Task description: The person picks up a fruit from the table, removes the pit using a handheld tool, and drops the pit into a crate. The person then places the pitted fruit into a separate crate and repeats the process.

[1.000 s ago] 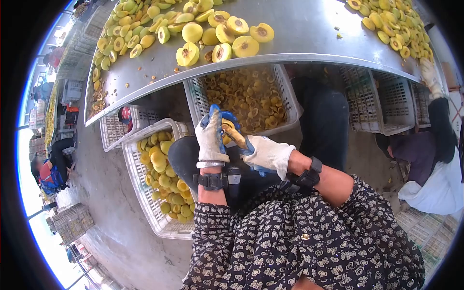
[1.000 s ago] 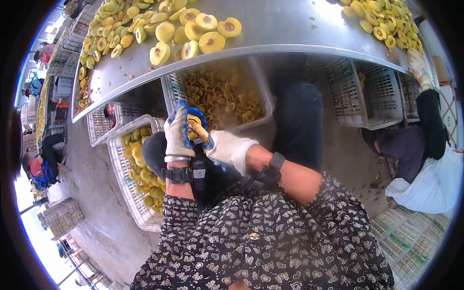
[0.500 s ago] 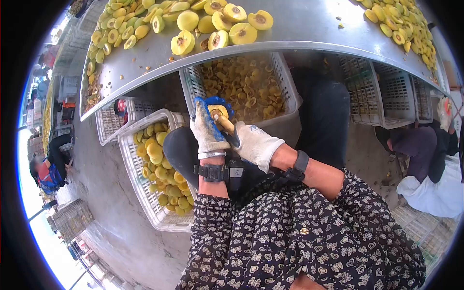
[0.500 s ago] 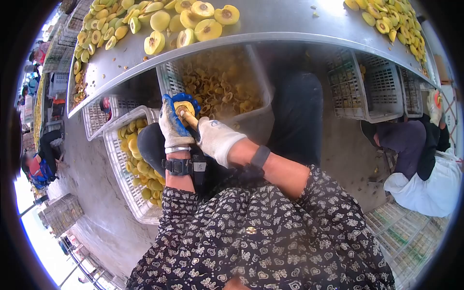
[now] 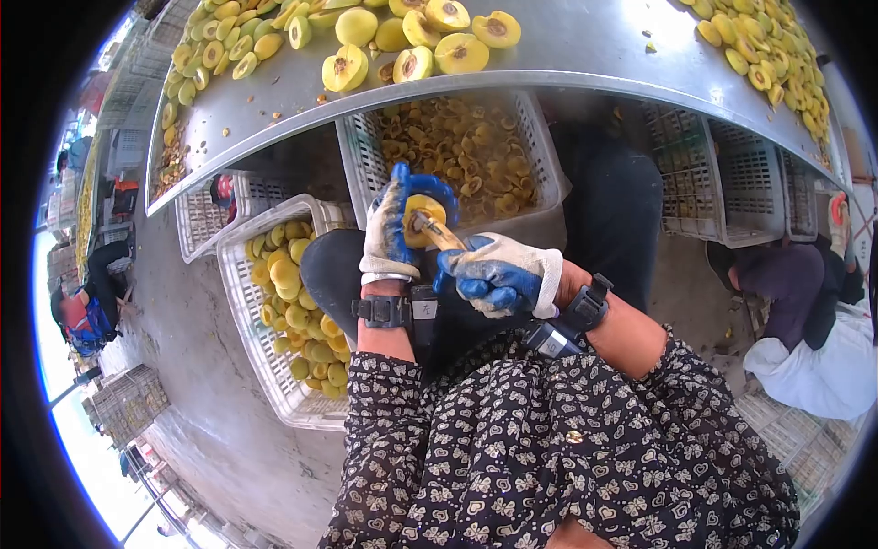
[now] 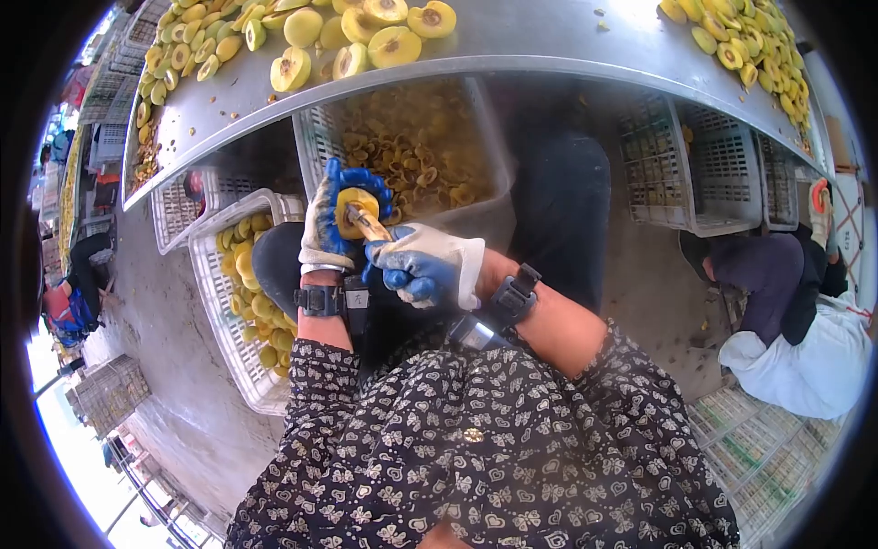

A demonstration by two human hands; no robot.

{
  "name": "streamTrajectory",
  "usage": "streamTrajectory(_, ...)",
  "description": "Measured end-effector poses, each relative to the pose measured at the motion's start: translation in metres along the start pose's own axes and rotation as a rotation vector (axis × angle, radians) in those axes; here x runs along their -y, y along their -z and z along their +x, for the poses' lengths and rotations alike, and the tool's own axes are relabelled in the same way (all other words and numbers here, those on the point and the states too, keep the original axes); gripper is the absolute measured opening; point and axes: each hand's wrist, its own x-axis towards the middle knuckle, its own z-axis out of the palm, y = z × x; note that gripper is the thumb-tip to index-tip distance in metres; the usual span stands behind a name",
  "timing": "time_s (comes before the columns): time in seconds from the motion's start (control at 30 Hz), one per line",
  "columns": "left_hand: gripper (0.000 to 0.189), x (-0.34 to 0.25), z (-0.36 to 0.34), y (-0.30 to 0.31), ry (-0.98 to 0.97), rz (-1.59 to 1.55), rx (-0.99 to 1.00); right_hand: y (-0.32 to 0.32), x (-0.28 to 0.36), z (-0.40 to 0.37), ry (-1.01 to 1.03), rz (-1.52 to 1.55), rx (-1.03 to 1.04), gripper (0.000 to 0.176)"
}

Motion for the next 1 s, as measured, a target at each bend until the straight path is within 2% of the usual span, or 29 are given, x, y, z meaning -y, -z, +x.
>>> streamTrajectory(0.07,0.035,0.000,-0.010,-0.013,-0.136,-0.344,0.041,-0.002,0.003,0.003,-0.022,0.012,0.057,0.015)
streamTrajectory(0.1,0.034,0.003,-0.009,-0.006,-0.149,-0.334,0.118,-0.003,0.003,0.004,-0.031,-0.020,0.059,0.015)
streamTrajectory(0.2,0.034,0.009,-0.005,0.004,-0.161,-0.074,0.054,-0.014,-0.003,-0.001,0.020,-0.124,-0.063,0.013)
streamTrajectory(0.27,0.033,0.005,-0.005,-0.003,-0.092,-0.025,0.057,-0.019,-0.003,-0.005,0.032,-0.462,-0.305,0.012)
streamTrajectory(0.3,0.033,0.002,-0.005,-0.007,-0.031,0.028,0.060,-0.011,0.001,-0.010,0.016,-0.340,-0.103,0.009)
streamTrajectory(0.33,0.033,0.000,-0.002,-0.008,-0.036,0.030,0.071,-0.007,0.002,-0.010,0.025,-0.347,-0.105,0.009)
streamTrajectory(0.43,0.032,-0.003,-0.002,-0.014,-0.022,0.162,0.017,0.003,-0.001,-0.007,-0.081,-0.019,0.038,0.004)
streamTrajectory(0.57,0.036,0.000,0.001,-0.010,-0.076,0.142,-0.027,0.001,-0.008,0.005,0.010,-0.280,-0.195,0.014)
streamTrajectory(0.6,0.037,-0.001,0.002,-0.010,-0.023,0.171,-0.024,0.005,-0.007,0.005,-0.024,-0.071,0.014,0.014)
streamTrajectory(0.67,0.037,-0.007,0.007,-0.008,0.023,0.364,0.049,0.013,-0.007,0.003,-0.151,0.165,0.160,0.008)
streamTrajectory(0.73,0.038,-0.009,0.013,-0.006,0.021,0.342,0.098,0.006,-0.010,0.001,-0.143,0.169,0.129,0.010)
streamTrajectory(0.8,0.038,-0.005,0.023,0.002,0.010,0.234,0.162,0.004,-0.010,0.001,-0.127,0.225,0.115,0.015)
streamTrajectory(0.83,0.037,-0.014,0.010,-0.013,0.007,0.140,0.124,0.002,-0.008,0.001,-0.099,0.256,0.152,0.017)
streamTrajectory(0.87,0.038,-0.012,0.015,-0.014,-0.091,0.063,0.096,0.003,-0.006,0.002,-0.070,0.290,0.189,0.020)
streamTrajectory(0.9,0.038,-0.009,0.026,-0.010,-0.091,-0.129,0.082,0.006,-0.003,0.005,-0.079,0.254,0.260,0.024)
streamTrajectory(0.93,0.037,-0.010,0.033,-0.009,-0.098,-0.321,0.069,-0.007,-0.002,-0.002,-0.032,0.180,0.100,0.026)
streamTrajectory(0.97,0.036,-0.012,0.034,-0.005,-0.143,-0.329,0.039,-0.004,0.001,-0.003,-0.005,0.158,0.153,0.027)
streamTrajectory(1.0,0.035,-0.014,0.039,-0.003,-0.257,-0.271,-0.078,-0.003,0.006,-0.002,0.022,0.131,0.212,0.028)
